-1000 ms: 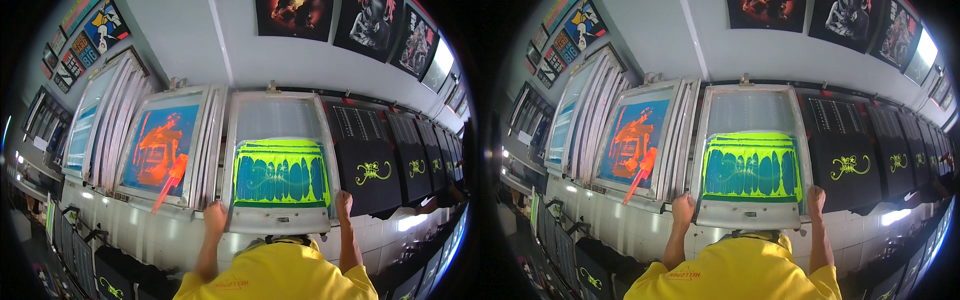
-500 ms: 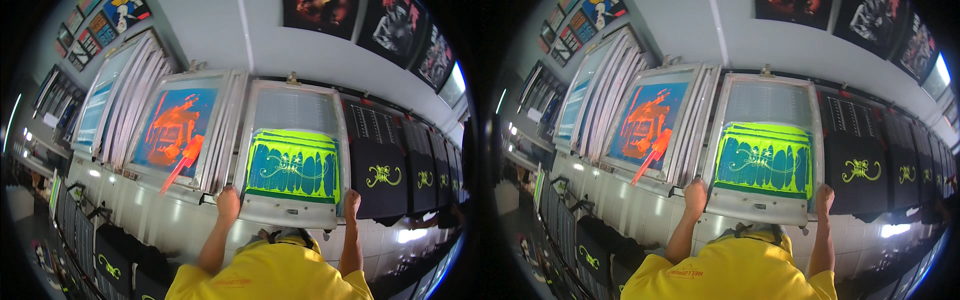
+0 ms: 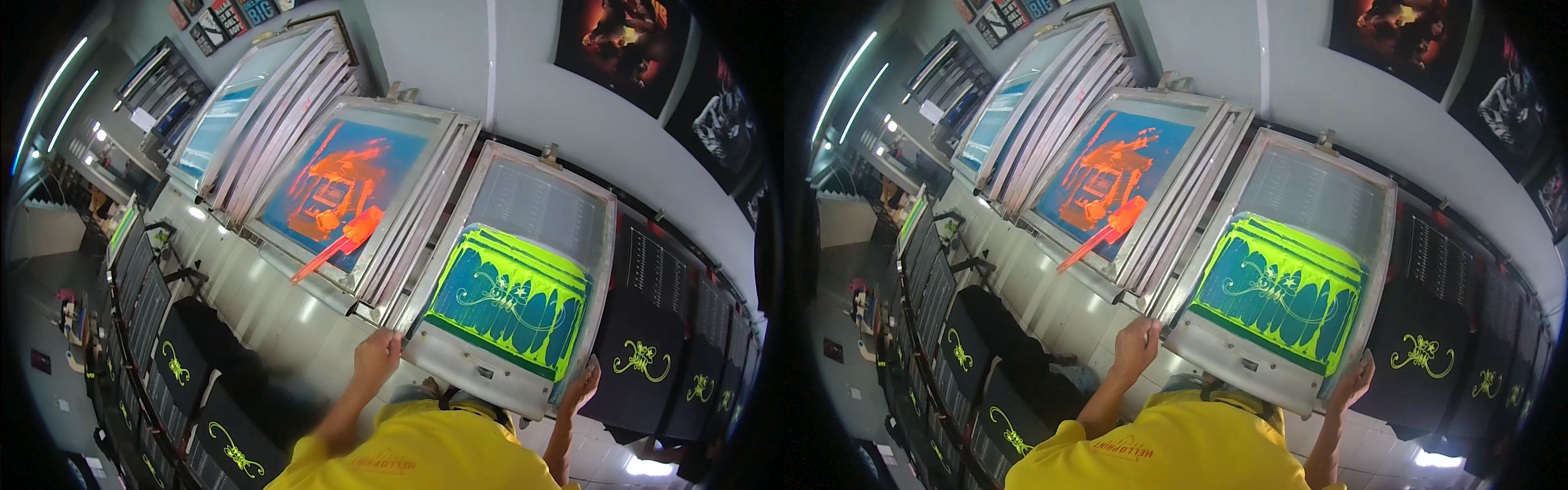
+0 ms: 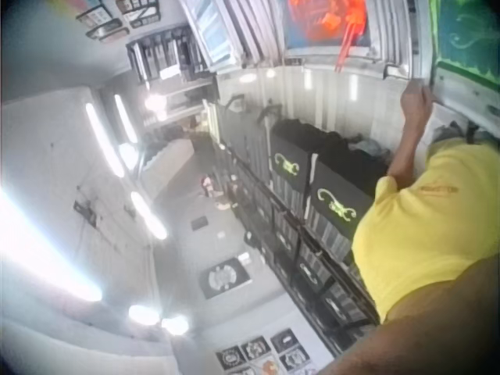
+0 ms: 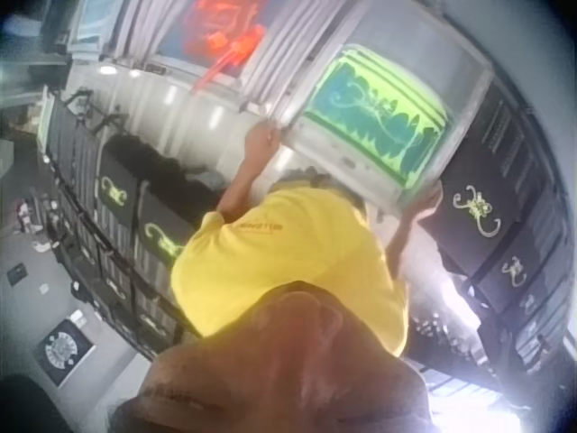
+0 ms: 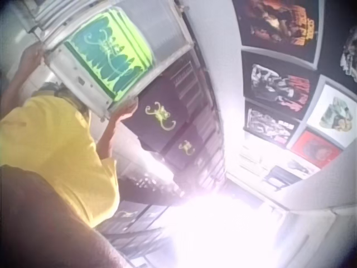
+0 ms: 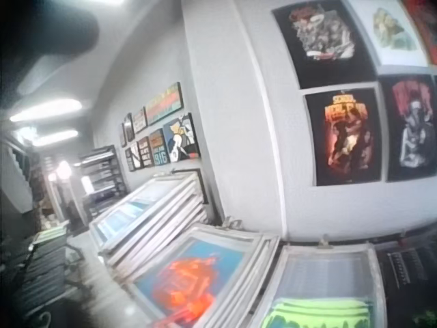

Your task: The person performs screen printing by applying yellow ink across a mesh screen onto a black garment using a squeegee, then lifting the screen to reveal the printed design.

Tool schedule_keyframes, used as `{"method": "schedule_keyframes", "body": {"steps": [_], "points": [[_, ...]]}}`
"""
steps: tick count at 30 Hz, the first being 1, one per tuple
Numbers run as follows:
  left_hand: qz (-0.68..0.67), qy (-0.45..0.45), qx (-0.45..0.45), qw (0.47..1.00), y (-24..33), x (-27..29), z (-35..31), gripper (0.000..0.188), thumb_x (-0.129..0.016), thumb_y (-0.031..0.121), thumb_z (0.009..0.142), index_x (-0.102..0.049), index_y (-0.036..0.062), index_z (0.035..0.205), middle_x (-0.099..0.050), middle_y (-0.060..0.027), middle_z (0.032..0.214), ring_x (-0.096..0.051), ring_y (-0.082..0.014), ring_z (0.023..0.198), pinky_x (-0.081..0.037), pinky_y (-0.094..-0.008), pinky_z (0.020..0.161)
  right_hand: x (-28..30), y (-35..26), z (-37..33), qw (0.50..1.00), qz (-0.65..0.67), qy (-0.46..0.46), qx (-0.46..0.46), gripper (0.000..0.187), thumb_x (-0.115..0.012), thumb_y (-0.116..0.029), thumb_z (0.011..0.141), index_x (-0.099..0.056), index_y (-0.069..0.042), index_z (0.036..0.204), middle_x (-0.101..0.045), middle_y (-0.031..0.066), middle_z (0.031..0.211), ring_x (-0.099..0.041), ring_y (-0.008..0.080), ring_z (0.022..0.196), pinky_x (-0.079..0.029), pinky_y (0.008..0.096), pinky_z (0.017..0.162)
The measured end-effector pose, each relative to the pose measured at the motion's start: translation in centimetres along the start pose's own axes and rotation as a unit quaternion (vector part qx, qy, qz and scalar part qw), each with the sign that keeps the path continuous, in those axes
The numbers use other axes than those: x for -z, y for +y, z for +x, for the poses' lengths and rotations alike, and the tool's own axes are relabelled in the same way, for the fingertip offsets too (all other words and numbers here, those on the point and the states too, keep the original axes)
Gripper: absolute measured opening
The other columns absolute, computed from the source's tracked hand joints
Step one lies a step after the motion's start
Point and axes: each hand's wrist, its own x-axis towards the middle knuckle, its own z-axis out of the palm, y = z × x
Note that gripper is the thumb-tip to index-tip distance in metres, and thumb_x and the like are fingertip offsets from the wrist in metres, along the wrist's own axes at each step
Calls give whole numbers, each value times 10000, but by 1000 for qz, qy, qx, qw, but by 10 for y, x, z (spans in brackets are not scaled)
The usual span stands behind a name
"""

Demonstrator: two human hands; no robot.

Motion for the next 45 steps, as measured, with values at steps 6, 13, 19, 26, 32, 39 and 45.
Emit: {"method": "schedule_keyframes", "body": {"steps": [6,13,19,26,32,39,45], "points": [[-157,-372,-39,914,-25,-29,-48,213,-581,211,931,-706,39,923,-676,-173,835,-630,-328,686,-507,-381,688,5,-1,1,995,15,-30,96,333,-434,-104,956,-601,30,1211,-632,167,1204,-605,280,1094,-442,364,980],[-318,-424,4,848,-11,-110,-67,298,-491,275,1000,-603,0,1017,-658,-154,922,-630,-228,862,-479,-338,795,8,-75,-24,938,-110,-284,165,333,-623,-71,836,-623,-5,1162,-629,182,1168,-590,348,1105,-422,400,1013],[-365,-423,-12,829,-10,-122,-67,373,-390,300,1049,-569,-23,996,-632,-92,892,-593,-171,795,-470,-313,765,2,-136,-72,763,-258,-432,407,614,-793,-250,679,-591,-94,1237,-577,90,1276,-499,295,1235,-447,421,992],[-447,-498,175,722,-31,-151,-61,368,-416,331,1046,-655,57,1100,-461,37,617,-401,-63,468,-315,-238,393,-11,-153,-66,766,-297,-422,384,514,-744,-200,662,-582,-75,1134,-614,84,1135,-571,273,1068,-481,423,880],[-542,-522,322,574,-16,-132,-53,347,-453,307,1040,-643,48,1172,-512,38,688,-333,-39,467,-255,-208,413,-32,-161,-84,804,-327,-297,398,356,-709,-111,621,-585,-79,953,-620,62,890,-600,258,895,-491,393,786],[-544,-505,353,570,-21,-136,-52,360,-467,318,1036,-586,31,1217,-618,9,894,-435,-42,591,-367,-181,504,-34,-162,-67,821,-273,-258,430,301,-706,-98,600,-601,-91,882,-604,55,836,-591,259,821,-490,387,740],[-508,-539,267,617,-5,-138,-62,388,-445,370,1038,-568,20,1149,-613,-20,855,-512,-87,675,-436,-214,652,-59,-165,-3,844,-281,-227,397,269,-727,-124,667,-650,-107,923,-634,80,805,-631,285,778,-520,413,722]]}}
